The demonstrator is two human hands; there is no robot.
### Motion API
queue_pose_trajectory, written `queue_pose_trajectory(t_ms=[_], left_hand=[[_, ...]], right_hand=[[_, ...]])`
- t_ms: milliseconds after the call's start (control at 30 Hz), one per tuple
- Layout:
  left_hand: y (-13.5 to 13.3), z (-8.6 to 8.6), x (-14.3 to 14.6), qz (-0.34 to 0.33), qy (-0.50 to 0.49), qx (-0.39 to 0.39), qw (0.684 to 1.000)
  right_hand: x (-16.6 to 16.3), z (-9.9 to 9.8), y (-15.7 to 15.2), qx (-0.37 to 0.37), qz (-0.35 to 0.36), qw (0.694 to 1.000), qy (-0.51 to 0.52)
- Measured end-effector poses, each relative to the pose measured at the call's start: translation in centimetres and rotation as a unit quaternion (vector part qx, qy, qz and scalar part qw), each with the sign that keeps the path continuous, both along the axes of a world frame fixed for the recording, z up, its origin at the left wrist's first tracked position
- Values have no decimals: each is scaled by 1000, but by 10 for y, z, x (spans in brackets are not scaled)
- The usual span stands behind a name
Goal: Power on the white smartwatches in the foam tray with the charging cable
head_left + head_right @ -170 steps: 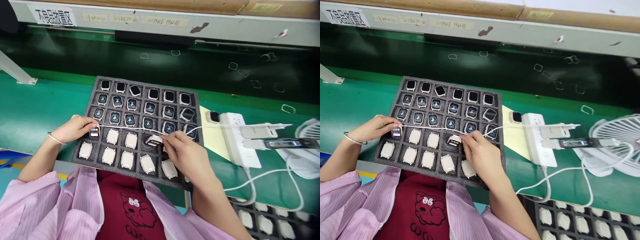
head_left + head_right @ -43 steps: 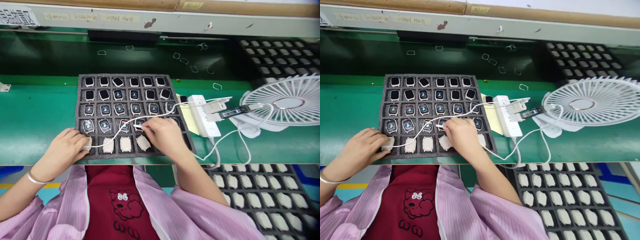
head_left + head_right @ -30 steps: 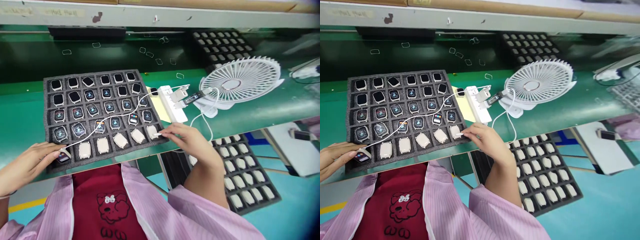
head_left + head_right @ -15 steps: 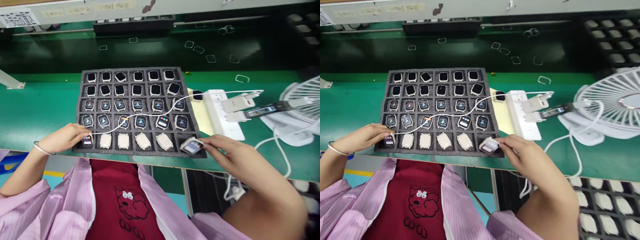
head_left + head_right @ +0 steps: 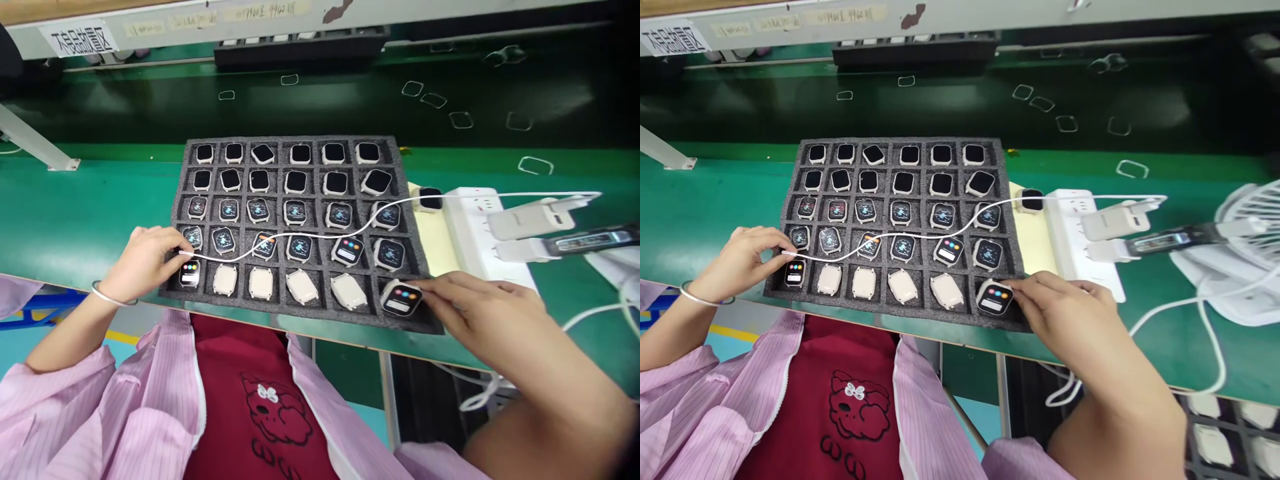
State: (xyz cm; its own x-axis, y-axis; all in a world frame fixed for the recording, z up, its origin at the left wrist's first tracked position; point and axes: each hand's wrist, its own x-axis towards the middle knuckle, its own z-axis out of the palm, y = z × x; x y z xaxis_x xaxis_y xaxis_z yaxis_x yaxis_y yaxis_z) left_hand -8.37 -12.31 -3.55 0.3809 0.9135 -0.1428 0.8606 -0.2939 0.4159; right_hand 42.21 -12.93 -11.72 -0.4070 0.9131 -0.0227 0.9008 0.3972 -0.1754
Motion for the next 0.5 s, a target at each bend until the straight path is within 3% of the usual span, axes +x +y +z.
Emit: queue_pose_trajectory(t_ms=[67,167,267,367,500], left_hand=[[-9,-4,13,-31,-21,24,999],[-22,-15,37,-129,-9,48,990],[-29,-19,57,-179,87,161,967],[-25,-15,66,-221,153,247,931],[-7,-11,64,-280,139,271,910]], right_hand=[[-3,2,0,6,-12,1000,-6],[-13,9,-3,14,-27,999,-18],[-26,22,-7,-3,-29,999,-34],[-34,29,-8,3,-36,999,-38],[-34,28,-9,17,-39,999,-22]])
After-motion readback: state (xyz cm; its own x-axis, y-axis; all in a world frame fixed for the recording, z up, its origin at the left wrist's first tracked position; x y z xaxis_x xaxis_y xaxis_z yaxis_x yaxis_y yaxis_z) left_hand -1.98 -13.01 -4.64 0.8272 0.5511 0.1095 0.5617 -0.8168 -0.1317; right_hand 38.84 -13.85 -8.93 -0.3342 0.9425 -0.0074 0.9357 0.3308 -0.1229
